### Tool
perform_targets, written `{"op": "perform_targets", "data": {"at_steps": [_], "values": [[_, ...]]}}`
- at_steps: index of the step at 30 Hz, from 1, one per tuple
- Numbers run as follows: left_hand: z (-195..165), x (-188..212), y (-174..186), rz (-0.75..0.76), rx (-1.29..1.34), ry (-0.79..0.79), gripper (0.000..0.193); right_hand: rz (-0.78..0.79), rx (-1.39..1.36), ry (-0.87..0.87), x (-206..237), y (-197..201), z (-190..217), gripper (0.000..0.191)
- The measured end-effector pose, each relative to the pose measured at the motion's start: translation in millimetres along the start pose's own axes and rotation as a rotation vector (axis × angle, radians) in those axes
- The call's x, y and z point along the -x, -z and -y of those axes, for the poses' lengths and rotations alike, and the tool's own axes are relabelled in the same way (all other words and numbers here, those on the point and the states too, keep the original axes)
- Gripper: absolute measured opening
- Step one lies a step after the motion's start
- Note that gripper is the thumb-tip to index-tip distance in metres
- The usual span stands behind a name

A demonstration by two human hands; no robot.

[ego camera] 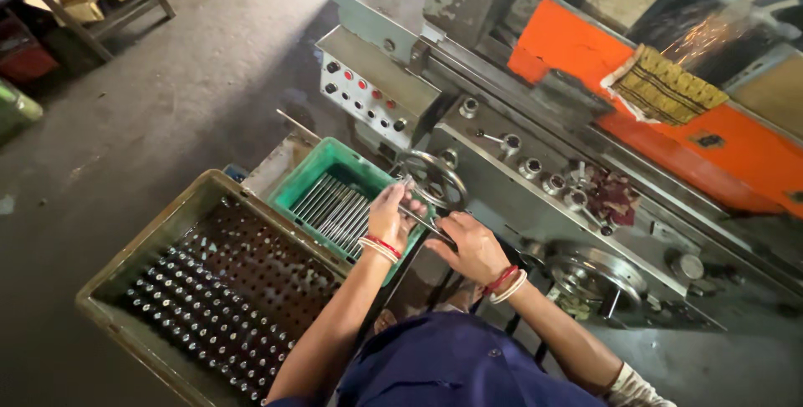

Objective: The person repeatedly picks up metal rods from a green tray, inserts them into a machine, and pulls a lever to process them. The processed rods are then placed back into the tray. The task is performed continuously in a repetitive cycle.

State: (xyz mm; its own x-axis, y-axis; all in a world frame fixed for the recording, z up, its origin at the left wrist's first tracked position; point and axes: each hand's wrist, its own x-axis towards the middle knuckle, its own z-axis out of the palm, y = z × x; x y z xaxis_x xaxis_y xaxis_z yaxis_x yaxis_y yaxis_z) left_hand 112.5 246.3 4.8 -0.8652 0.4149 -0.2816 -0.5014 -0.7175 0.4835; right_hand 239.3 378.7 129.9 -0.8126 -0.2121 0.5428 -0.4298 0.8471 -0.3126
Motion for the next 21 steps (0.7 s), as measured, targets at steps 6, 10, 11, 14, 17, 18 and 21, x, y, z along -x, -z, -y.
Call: {"op": "perform_targets", "data": {"at_steps": [6,10,11,14,17,18,21], "values": [[-38,45,-56,0.047,-1.09,-0.802,0.031,0.224,-0.443,-0.388,-6,11,-22,0.016],[-56,60,-76,0.117,-1.178,-0.717,0.023,0.305,-0.441,-0.271,-15,22,-42,0.016],[-59,60,-77,0.089,-1.201,-0.647,0.026,0.305,-0.433,-0.199,-17,24,-44,0.013],[-61,57,-74,0.059,-1.227,-0.464,0.035,0.231,-0.291,-0.029,-23,29,-40,0.011],[-58,54,-68,0.104,-1.133,-0.318,0.042,0.166,-0.155,0.133,-30,35,-30,0.014],[-56,53,-67,0.097,-1.067,-0.256,0.043,0.152,-0.12,0.19,-33,37,-27,0.015],[-51,52,-66,0.071,-0.922,-0.054,0.044,0.174,-0.013,0.245,-39,42,-18,0.019]]}}
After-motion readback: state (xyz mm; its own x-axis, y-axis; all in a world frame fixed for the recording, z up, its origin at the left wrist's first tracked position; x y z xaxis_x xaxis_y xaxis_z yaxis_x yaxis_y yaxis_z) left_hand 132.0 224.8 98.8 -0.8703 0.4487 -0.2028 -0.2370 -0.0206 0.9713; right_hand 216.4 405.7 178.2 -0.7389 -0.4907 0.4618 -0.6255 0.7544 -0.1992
